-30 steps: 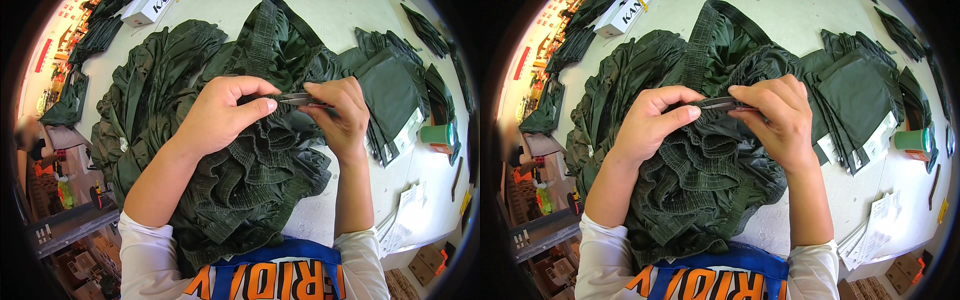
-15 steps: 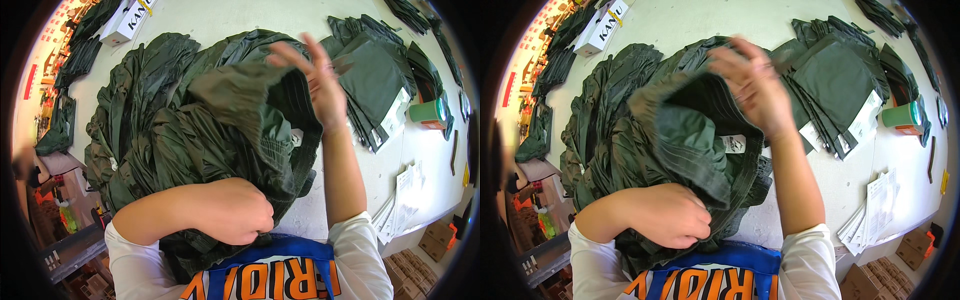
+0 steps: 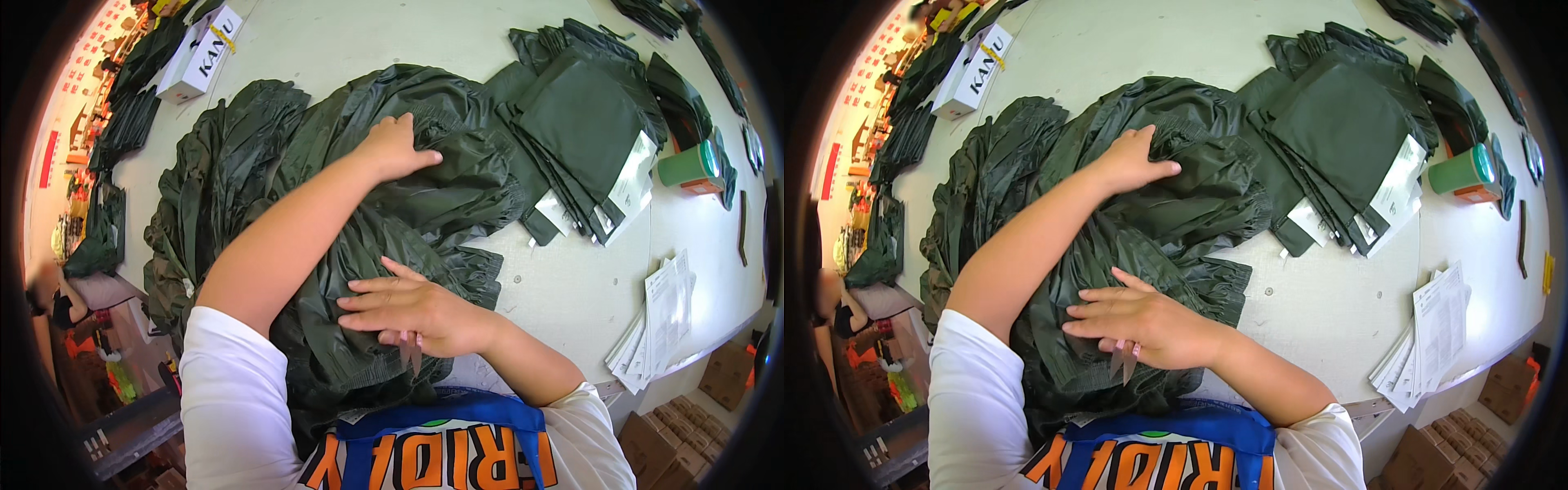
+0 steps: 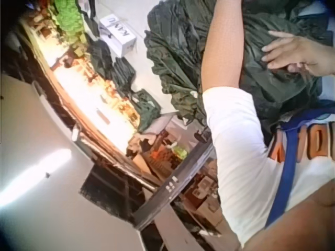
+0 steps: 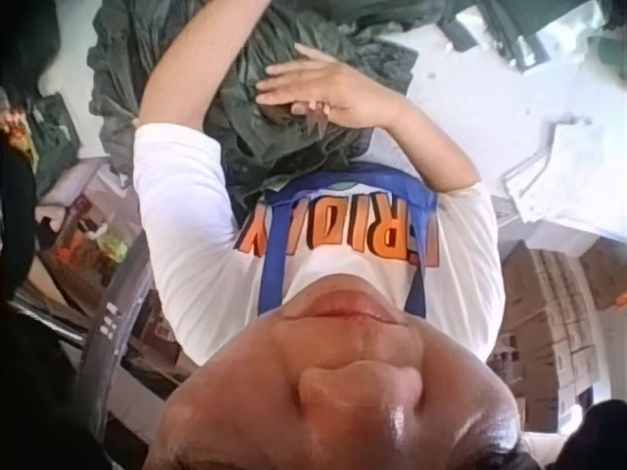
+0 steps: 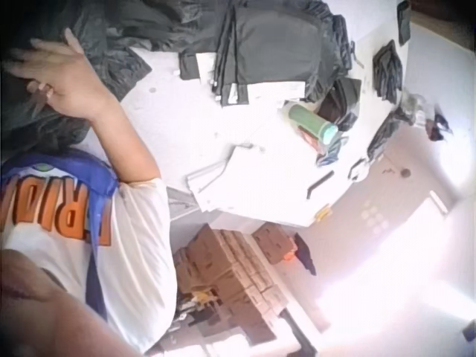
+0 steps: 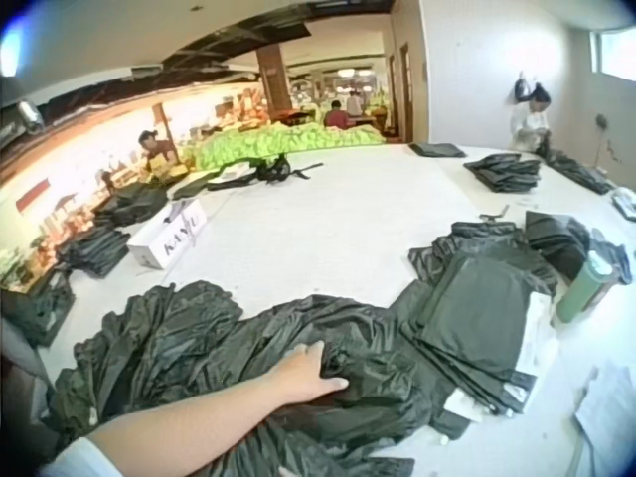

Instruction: The person uses a small knife to cut tags and loose threads from the elastic waistbands of several dark green garments. The person handles each garment one at a time, trims the tag, and sets the garment aside.

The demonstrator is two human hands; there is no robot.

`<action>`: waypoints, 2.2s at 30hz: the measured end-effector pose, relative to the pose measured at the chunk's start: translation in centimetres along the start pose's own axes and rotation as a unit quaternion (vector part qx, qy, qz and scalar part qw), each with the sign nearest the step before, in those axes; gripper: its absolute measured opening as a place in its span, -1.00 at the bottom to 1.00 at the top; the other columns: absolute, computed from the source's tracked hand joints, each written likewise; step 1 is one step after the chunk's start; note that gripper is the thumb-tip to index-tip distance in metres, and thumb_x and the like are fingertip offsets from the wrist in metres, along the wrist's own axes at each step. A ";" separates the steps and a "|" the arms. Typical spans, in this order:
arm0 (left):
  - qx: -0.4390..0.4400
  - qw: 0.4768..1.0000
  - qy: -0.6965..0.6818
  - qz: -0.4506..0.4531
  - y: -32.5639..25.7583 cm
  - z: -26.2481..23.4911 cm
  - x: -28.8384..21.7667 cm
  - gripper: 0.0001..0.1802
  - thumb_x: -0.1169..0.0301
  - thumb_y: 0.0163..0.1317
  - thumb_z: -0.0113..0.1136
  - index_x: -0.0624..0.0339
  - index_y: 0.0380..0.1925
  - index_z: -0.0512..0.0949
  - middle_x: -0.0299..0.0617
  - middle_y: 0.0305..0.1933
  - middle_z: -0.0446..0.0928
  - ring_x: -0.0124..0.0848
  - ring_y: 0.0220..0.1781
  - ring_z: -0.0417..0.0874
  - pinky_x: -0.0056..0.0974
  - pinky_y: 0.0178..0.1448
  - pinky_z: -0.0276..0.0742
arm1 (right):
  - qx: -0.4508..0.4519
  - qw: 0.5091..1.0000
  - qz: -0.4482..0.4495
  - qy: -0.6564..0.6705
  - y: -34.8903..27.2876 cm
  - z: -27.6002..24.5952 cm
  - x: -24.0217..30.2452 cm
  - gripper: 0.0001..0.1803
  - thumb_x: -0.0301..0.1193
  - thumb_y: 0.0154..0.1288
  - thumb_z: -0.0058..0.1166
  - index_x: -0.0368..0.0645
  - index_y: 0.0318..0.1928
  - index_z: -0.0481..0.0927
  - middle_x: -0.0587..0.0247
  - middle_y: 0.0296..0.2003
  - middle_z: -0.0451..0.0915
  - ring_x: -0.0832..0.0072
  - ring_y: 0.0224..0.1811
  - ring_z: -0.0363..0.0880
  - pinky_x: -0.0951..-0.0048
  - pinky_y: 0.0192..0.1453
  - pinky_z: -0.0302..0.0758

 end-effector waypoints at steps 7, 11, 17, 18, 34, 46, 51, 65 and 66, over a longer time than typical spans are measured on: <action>0.130 0.983 -0.120 0.058 -4.2 2.7 -3.3 -0.58 0.48 0.05 0.25 0.21 -0.03 0.44 -0.07 0.03 0.41 -0.17 0.02 0.49 -0.22 0.05 0.44 | -0.504 0.841 0.198 -0.013 -7.0 -14.2 -5.2 -0.69 -0.38 0.47 -0.24 -0.29 0.05 0.46 0.19 -0.13 0.57 0.50 0.09 0.40 0.41 0.22 0.28; -0.164 0.940 -0.105 0.279 -6.2 -1.3 -5.3 -0.73 0.51 0.10 0.19 0.16 -0.15 0.52 -0.16 -0.13 0.41 -0.26 -0.23 0.56 -0.29 -0.09 0.47 | -0.451 0.850 0.271 -0.013 -8.6 -15.8 -8.6 -0.75 -0.45 0.39 -0.16 -0.28 -0.04 0.51 0.21 -0.16 0.55 0.47 0.09 0.42 0.36 0.21 0.28; 0.069 0.965 -0.237 0.084 -8.0 -3.7 -5.9 -0.72 0.24 0.22 0.22 0.28 -0.33 0.57 -0.31 -0.45 0.54 -0.59 -0.38 0.48 -0.46 -0.20 0.42 | -0.184 0.875 0.025 -0.448 -3.3 -7.6 2.1 -0.73 -0.40 0.01 0.07 -0.17 -0.23 0.62 0.28 -0.12 0.50 0.32 0.07 0.43 0.26 0.11 0.27; 0.071 0.974 -0.199 0.078 -8.5 -3.6 -5.7 -0.72 0.24 0.21 0.23 0.29 -0.36 0.56 -0.30 -0.45 0.53 -0.60 -0.39 0.47 -0.46 -0.21 0.42 | -0.177 0.875 0.022 -0.450 -3.2 -6.8 2.2 -0.72 -0.40 0.00 0.07 -0.15 -0.21 0.62 0.30 -0.12 0.51 0.36 0.06 0.44 0.29 0.07 0.27; 0.123 0.555 -0.822 0.049 -12.1 -3.3 -2.0 -0.71 0.43 0.37 -0.07 0.12 0.08 0.38 -0.18 0.06 0.51 -0.33 0.10 0.54 -0.12 0.24 0.43 | -0.206 0.944 0.046 -0.254 -4.3 -4.4 2.5 -0.57 -0.64 -0.10 0.10 -0.33 -0.09 0.55 -0.02 -0.10 0.51 0.12 -0.14 0.51 0.21 -0.01 0.50; 0.102 0.542 -0.832 -0.060 -12.7 -2.5 -1.0 -0.68 0.40 0.21 0.04 0.20 -0.03 0.48 -0.15 0.00 0.54 -0.24 0.06 0.54 -0.03 0.17 0.43 | -0.521 0.785 0.324 -0.092 -10.9 -14.9 -4.2 -0.71 -0.43 0.37 -0.08 -0.24 0.03 0.53 0.36 -0.21 0.59 0.75 -0.38 0.34 0.65 -0.24 0.33; 0.097 0.563 -0.820 -0.038 -12.5 -2.7 -1.3 -0.68 0.45 0.20 0.04 0.21 -0.02 0.48 -0.15 -0.05 0.57 -0.29 -0.03 0.58 -0.15 0.13 0.48 | -0.421 0.807 0.412 0.043 -12.4 -15.1 -11.6 -0.67 -0.39 0.22 0.14 -0.34 -0.05 0.56 0.36 -0.32 0.59 0.69 -0.25 0.46 0.60 -0.13 0.37; -0.354 0.912 -0.030 0.207 -15.0 -9.2 -5.0 -0.37 0.57 0.05 0.10 0.13 0.20 0.28 0.02 0.13 0.36 -0.12 0.23 0.32 -0.09 0.28 0.26 | -0.481 0.754 0.322 0.312 -9.2 -14.2 -9.7 -0.88 -0.45 0.19 0.19 -0.18 -0.34 0.50 0.53 -0.58 0.40 0.78 -0.67 0.25 0.71 -0.59 0.17; -0.365 0.860 0.121 0.335 -16.5 -9.3 -7.8 -0.40 0.61 -0.02 0.10 0.20 0.14 0.40 0.08 0.20 0.33 -0.05 0.27 0.30 -0.09 0.28 0.25 | -0.490 0.759 0.306 0.301 -8.9 -14.3 -9.2 -0.87 -0.45 0.18 0.20 -0.20 -0.34 0.51 0.50 -0.57 0.44 0.75 -0.64 0.33 0.71 -0.55 0.27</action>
Point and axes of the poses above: each hand's wrist, its own y-axis towards the middle knuckle, its own z-axis out of the palm, x = y × z, the point moved 7 cm from there along y, towards the middle knuckle
